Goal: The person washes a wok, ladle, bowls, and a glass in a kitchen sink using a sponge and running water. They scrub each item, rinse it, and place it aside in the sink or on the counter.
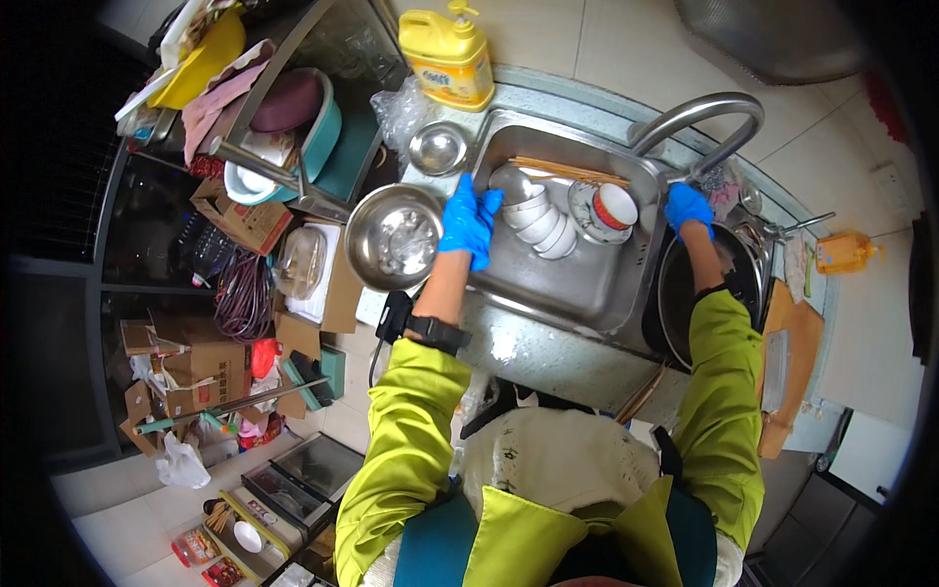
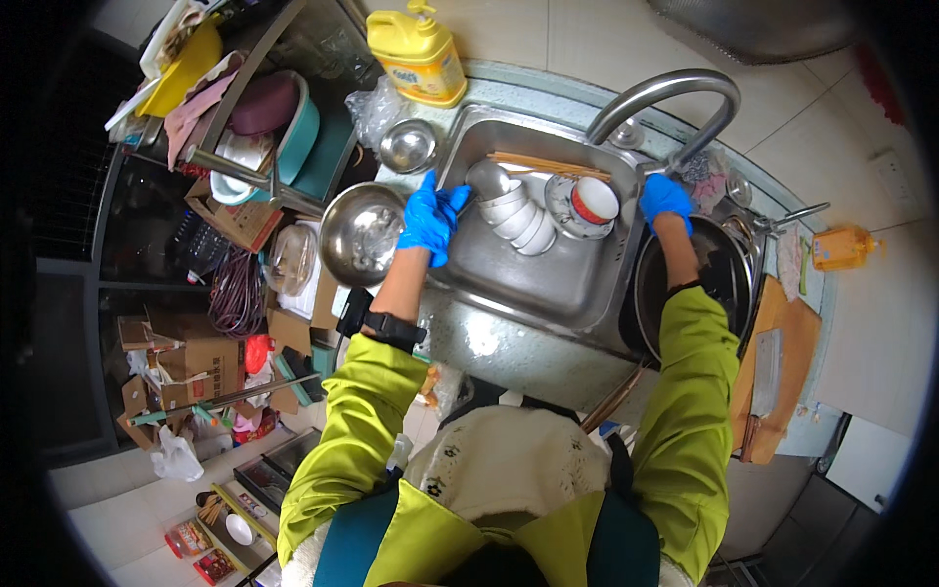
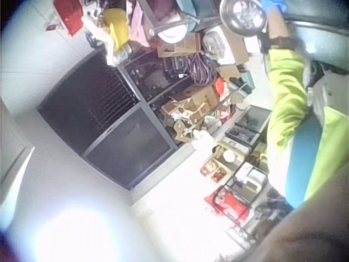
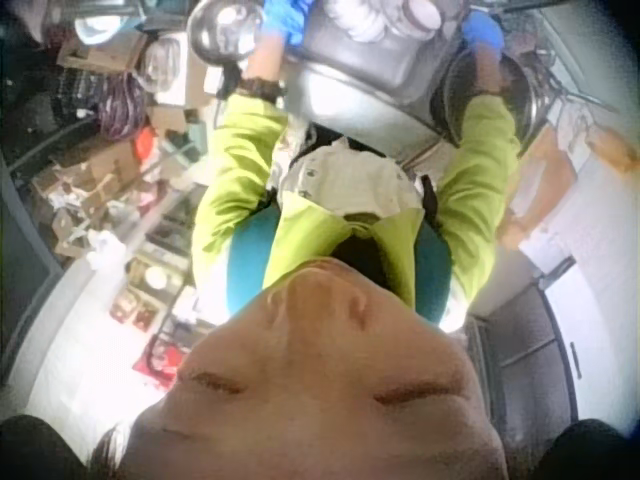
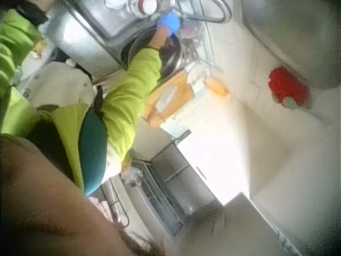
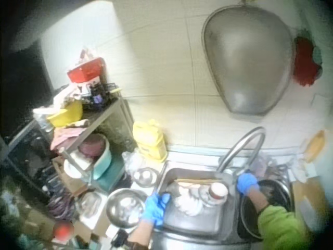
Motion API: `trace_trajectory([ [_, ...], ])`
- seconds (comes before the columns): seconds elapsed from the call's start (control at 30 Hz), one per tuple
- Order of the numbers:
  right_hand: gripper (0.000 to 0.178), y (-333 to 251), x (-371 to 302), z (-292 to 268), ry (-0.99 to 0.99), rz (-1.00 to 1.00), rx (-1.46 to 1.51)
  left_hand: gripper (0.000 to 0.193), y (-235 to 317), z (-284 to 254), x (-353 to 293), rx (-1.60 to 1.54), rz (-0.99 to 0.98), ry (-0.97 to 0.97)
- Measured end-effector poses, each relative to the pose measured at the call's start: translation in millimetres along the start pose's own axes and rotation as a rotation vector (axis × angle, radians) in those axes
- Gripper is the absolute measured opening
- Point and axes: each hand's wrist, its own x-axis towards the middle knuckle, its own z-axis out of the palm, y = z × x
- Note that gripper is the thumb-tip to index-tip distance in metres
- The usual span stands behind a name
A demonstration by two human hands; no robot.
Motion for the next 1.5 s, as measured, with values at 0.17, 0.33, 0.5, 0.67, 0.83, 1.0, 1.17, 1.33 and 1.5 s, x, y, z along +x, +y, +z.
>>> trace_trajectory([
  [0.17, 0.022, -5, 5, 1, -0.014, 0.055, 0.08, 0.042, 10, 8, 61, -0.16, 0.069, 0.127],
  [0.33, 0.023, -9, 6, 0, -0.089, 0.056, 0.125, 0.037, 20, 25, 75, -0.213, 0.123, 0.246],
  [0.5, 0.026, -10, 7, 9, -0.043, 0.054, 0.118, 0.041, -23, 42, 38, -0.223, 0.207, 0.054],
  [0.67, 0.026, -12, 8, 7, -0.062, 0.098, 0.169, 0.054, -80, 75, -15, -0.076, -0.019, -0.204],
  [0.83, 0.036, -32, -17, -16, 0.089, 0.066, 0.139, 0.055, -102, 81, -39, 0.116, -0.188, -0.352],
  [1.0, 0.054, -95, -75, 13, 0.286, -0.072, 0.633, 0.059, -117, 71, -47, 0.288, -0.037, -0.355],
  [1.17, 0.041, -128, -64, 54, -0.302, 0.043, 1.726, 0.066, -95, 59, -38, 1.009, 0.824, -0.405],
  [1.33, 0.015, -103, -25, 69, 0.079, -0.338, 1.153, 0.069, -27, 64, -9, 1.202, 1.0, -0.513],
  [1.5, 0.022, -77, -4, 117, -0.038, -0.156, 0.288, 0.063, 44, 59, 12, 1.16, 1.234, -0.258],
])
